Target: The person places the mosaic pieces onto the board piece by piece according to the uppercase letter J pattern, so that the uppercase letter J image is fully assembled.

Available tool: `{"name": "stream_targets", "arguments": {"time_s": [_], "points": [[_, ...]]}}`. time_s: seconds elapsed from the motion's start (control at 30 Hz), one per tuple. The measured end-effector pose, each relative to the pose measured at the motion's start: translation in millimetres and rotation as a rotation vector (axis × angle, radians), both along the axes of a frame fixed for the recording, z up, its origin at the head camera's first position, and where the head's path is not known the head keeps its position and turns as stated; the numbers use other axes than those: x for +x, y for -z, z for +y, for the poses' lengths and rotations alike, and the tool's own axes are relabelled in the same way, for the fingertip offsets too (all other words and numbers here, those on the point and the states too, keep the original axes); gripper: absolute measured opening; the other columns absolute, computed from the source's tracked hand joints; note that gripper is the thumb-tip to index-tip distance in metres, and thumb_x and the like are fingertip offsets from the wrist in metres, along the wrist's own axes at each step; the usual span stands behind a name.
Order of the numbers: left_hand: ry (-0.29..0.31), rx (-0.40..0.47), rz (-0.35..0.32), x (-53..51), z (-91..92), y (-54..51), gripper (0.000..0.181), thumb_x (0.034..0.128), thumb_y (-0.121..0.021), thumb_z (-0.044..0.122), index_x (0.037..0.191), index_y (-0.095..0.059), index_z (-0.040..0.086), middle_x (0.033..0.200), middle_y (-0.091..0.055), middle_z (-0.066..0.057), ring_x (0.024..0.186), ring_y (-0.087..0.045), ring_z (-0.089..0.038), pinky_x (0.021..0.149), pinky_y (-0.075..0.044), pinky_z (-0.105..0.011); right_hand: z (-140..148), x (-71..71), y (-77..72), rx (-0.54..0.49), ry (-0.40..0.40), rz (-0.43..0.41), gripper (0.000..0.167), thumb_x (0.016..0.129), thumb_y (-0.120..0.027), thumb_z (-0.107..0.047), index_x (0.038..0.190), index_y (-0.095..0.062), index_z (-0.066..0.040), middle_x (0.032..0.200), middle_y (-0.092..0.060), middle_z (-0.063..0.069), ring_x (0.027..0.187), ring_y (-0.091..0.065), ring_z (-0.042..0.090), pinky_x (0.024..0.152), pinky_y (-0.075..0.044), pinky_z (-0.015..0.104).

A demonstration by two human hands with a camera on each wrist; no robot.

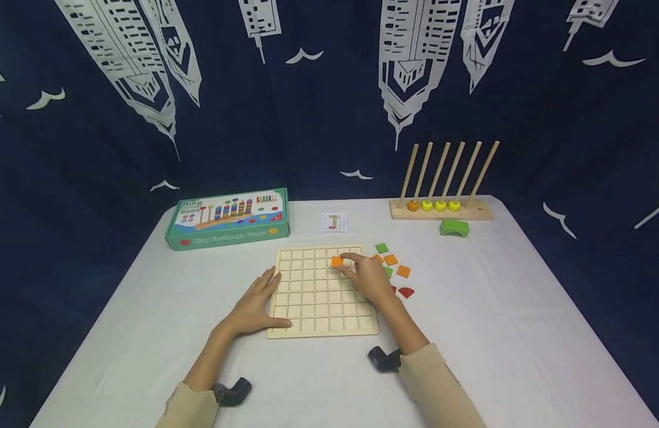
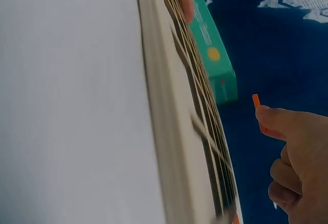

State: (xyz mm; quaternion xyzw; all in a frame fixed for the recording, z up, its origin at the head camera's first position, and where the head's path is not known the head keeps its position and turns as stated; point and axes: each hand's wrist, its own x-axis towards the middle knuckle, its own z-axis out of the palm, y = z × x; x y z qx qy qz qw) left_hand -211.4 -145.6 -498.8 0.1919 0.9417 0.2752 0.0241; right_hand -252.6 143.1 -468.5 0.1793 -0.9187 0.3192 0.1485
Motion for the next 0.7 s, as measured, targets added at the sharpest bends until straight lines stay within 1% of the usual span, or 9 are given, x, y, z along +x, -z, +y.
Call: {"name": "stream_targets", "arguments": {"time_s": [0.2,0.33,0.53,0.7], "points": [[0.0,-0.014,0.018,-0.5,-1.5,1.4,0.12,0.0581,-0.069,0.072,0.145,-0.024,0.003,0.153,-0.01,-0.01,0.14,-0.007,-0.023,0.112,-0.009,-0.039,-35,-11.9,5.9,0.008,-0.02,-0.055,0.029,0.086,-0.067,-0.025,0.111,-0.067,-0.01,0.043,-0.029,-0.008,0.039,-0.02,0.005,0.035,-0.02,0.019],[0.0,-0.014,0.025,-1.9,-1.7,2.2,0.118,0.0587,-0.069,0.071,0.145,-0.025,0.004,0.153,-0.011,-0.01,0.14,-0.007,-0.023,0.112,-0.009,-0.04,-52,-19.7,9.3,0.001,-0.039,-0.084,0.028,0.087,-0.065,-0.024,0.11,-0.068,-0.009,0.042,-0.03,-0.007,0.037,-0.021,0.005,0.034,-0.02,0.02],[0.005,-0.006,0.016,-2.9,-1.3,3.6,0.117,0.059,-0.068,0.072,0.145,-0.027,0.005,0.154,-0.01,-0.01,0.14,-0.008,-0.024,0.112,-0.01,-0.041,-62,-30.1,16.1,0.025,-0.041,-0.108,0.028,0.085,-0.067,-0.023,0.108,-0.069,-0.008,0.043,-0.033,-0.006,0.039,-0.023,0.007,0.036,-0.024,0.021],[0.002,-0.008,0.014,-2.9,-1.7,3.8,0.117,0.0588,-0.068,0.073,0.145,-0.026,0.006,0.154,-0.009,-0.008,0.14,-0.007,-0.024,0.112,-0.01,-0.041,-65,-34.3,17.5,0.052,-0.065,-0.123,0.029,0.085,-0.068,-0.025,0.109,-0.069,-0.009,0.044,-0.036,-0.006,0.039,-0.025,0.007,0.037,-0.027,0.022]]}}
